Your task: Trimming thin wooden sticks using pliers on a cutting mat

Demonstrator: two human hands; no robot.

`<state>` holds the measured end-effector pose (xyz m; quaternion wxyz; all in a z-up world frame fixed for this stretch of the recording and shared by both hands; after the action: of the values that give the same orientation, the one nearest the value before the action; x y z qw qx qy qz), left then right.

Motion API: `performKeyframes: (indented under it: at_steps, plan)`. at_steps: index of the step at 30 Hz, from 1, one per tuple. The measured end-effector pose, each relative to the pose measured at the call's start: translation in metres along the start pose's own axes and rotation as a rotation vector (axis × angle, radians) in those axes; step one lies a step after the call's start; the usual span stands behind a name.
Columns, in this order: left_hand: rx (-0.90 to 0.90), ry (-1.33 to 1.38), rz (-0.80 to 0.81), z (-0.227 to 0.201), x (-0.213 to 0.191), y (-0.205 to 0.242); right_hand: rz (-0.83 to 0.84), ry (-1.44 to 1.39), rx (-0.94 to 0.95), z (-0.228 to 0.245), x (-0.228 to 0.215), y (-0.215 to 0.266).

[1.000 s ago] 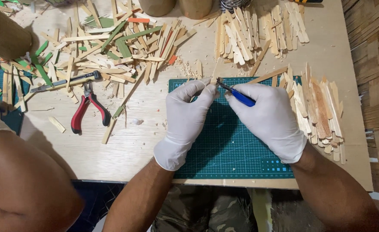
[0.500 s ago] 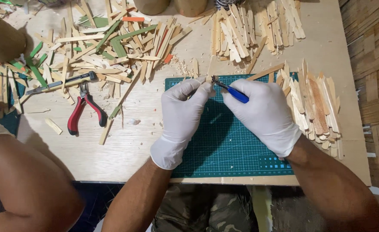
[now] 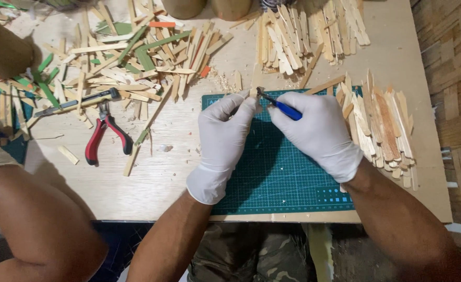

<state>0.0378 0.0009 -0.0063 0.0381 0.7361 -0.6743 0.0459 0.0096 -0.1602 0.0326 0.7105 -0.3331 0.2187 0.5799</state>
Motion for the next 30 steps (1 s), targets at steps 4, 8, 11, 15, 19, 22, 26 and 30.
performKeyframes:
  at_steps: [4, 8, 11, 15, 19, 22, 26, 30]
  plan:
    - [-0.007, -0.018, -0.007, -0.002, 0.0, -0.002, 0.039, -0.141, 0.062, 0.012, -0.01, -0.005]
    - [0.013, -0.097, 0.047, -0.009, 0.008, 0.006, -0.072, -0.489, 0.209, 0.008, -0.019, -0.011]
    - [0.048, -0.222, 0.136, -0.009, 0.014, 0.009, -0.14, -0.696, 0.287, -0.001, -0.023, -0.013]
    - [0.132, -0.319, 0.217, -0.012, 0.019, 0.012, -0.12, -0.654, 0.279, 0.001, -0.028, -0.014]
    - [0.148, -0.327, 0.26, -0.001, 0.017, 0.011, -0.087, -0.606, 0.288, -0.012, -0.025, -0.013]
    - [0.17, -0.291, 0.268, -0.013, 0.016, 0.01, -0.045, -0.625, 0.322, -0.01, -0.026, -0.013]
    - [0.227, -0.14, 0.058, -0.039, -0.005, 0.001, -0.184, -0.756, 0.411, -0.01, -0.039, -0.015]
    - [-0.019, 0.111, -0.177, -0.044, -0.013, -0.005, -0.244, -1.05, 0.541, -0.006, -0.031, -0.013]
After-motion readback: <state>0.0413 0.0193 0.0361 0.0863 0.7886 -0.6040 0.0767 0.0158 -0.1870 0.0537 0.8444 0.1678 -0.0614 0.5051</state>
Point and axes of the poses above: each hand's wrist, its own y-axis away from the middle knuckle, its own x-axis out of the palm, z = x × y, the point moved 4 cm from there along -y, towards the middle knuckle, and after that the axes turned 1 degree about -z, right-handed, at the moved point
